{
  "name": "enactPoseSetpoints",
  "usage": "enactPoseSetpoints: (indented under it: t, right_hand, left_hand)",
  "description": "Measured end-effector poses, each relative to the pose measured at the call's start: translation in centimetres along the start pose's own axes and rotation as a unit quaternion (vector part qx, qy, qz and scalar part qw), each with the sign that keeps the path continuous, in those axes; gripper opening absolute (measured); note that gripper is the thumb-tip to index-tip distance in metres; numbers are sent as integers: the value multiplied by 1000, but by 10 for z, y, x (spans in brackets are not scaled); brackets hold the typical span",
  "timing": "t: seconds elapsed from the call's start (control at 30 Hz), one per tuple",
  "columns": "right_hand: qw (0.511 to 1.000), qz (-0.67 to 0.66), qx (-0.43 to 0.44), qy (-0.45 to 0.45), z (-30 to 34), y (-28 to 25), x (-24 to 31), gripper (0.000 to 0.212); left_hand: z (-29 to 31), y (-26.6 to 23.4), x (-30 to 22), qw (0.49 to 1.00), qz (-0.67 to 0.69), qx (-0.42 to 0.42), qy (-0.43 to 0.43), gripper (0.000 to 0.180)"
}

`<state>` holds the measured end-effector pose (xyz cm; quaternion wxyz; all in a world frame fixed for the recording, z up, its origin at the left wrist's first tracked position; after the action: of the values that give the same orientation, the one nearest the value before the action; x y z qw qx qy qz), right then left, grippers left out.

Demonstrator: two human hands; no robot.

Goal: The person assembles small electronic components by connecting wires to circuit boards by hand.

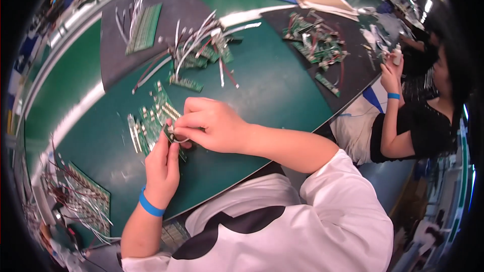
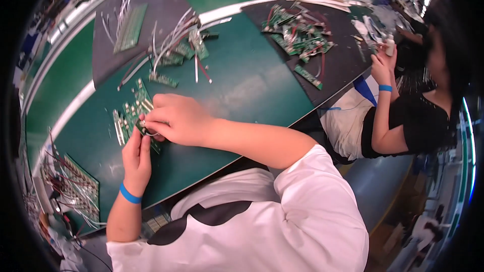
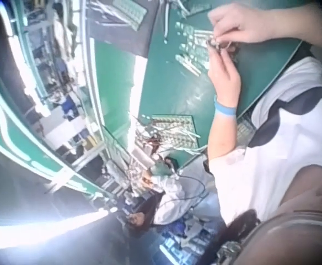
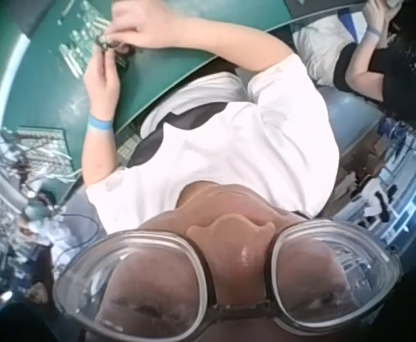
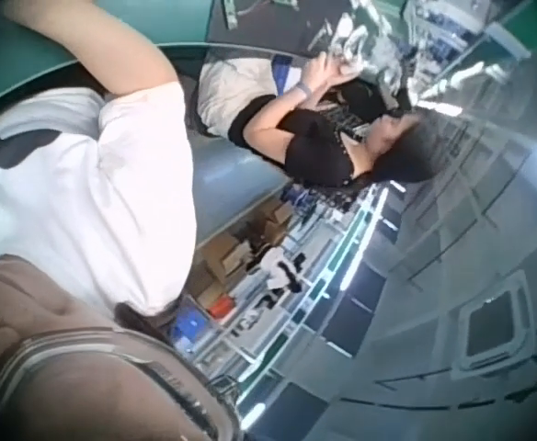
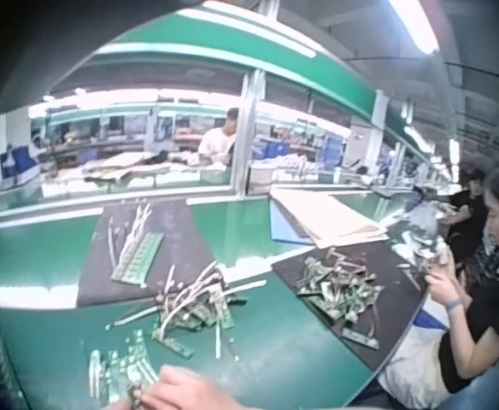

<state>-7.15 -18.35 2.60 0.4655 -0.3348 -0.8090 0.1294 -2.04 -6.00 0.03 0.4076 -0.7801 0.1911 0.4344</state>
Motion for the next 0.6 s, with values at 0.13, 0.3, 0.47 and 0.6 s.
enactPoseSetpoints:
  t: [0.13,0.3,0.47,0.6]
  right_hand:
    - [991,-31,-98,80,9,-50,-20,14]
    - [905,-150,-291,271,21,-179,-70,21]
    - [806,-262,-405,342,6,-268,-184,19]
    - [801,-183,-406,401,3,-277,-243,17]
  left_hand:
    - [4,-1,10,997,72,-8,7,40]
    - [5,-14,3,996,50,-62,31,27]
    - [-1,-16,-8,994,-28,-78,65,21]
    - [0,-26,-8,987,-87,-114,67,17]
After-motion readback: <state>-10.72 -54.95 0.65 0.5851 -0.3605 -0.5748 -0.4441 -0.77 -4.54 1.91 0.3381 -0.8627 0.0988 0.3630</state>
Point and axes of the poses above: each hand's wrist, its own z-axis away from the middle knuckle, its own y-axis out of the palm, x = y × z, the point moved 7 cm from there along -z, towards the middle knuckle
